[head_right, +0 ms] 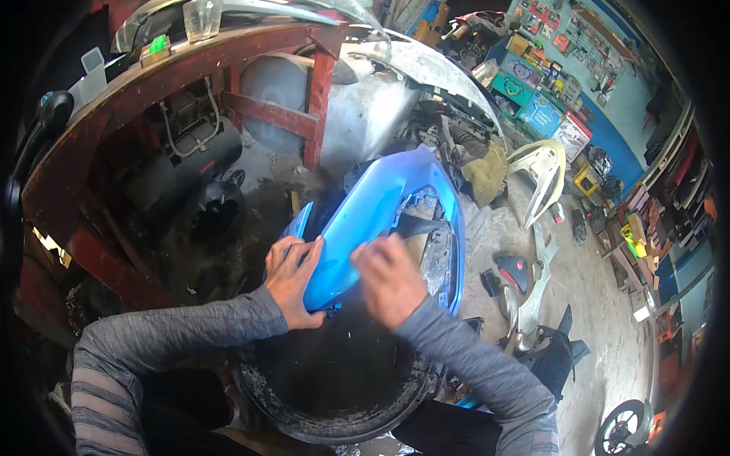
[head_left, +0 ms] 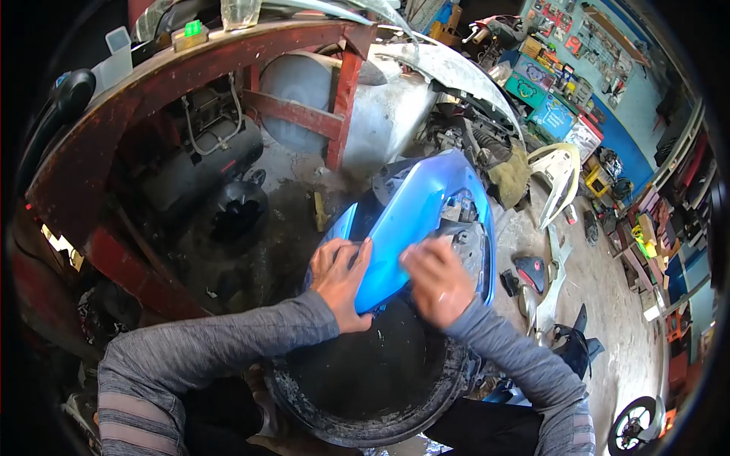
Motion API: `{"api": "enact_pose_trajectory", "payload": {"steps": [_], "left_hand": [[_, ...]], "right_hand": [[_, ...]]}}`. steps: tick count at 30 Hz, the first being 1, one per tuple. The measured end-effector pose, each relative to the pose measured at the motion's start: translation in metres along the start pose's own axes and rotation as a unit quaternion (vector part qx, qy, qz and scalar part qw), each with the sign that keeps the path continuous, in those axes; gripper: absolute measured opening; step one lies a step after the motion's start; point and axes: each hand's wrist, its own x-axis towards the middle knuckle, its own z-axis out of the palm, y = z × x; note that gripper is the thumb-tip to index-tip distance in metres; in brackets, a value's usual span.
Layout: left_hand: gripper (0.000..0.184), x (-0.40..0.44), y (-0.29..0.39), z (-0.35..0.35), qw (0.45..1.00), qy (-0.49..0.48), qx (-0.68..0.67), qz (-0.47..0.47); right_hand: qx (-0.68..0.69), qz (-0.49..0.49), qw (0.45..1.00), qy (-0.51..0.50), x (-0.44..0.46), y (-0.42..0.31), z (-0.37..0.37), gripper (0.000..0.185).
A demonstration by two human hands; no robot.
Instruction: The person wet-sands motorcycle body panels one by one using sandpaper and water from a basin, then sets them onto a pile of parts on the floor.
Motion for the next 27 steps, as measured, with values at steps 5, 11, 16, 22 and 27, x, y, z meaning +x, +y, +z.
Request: {"api": "enact_pose_trajectory", "payload": {"steps": [5, 11, 16, 22, 27], "left_hand": [[0.111, -0.005, -0.002, 0.003, 1.0, -0.006, 0.019, -0.001], [0.109, -0.001, -0.002, 0.0, 1.0, 0.007, 0.012, 0.009], [0.11, 0.0, 0.001, -0.001, 1.0, -0.002, 0.018, 0.006], [0.11, -0.006, 0.004, 0.002, 1.0, -0.008, 0.021, 0.004], [0.11, -0.007, 0.0, 0.001, 1.0, -0.006, 0.02, 0.004]], "right_hand": [[0.04, -0.037, 0.998, -0.006, 0.0, 0.012, -0.001, 0.045], [0.052, -0.054, 0.997, 0.016, -0.012, 0.01, 0.01, 0.048], [-0.026, 0.033, 0.998, 0.048, 0.003, 0.028, 0.002, 0.045], [-0.033, 0.083, 0.993, 0.073, 0.017, 0.057, 0.008, 0.044], [-0.027, 0.035, 0.998, 0.042, 0.007, 0.044, 0.004, 0.04]]}}
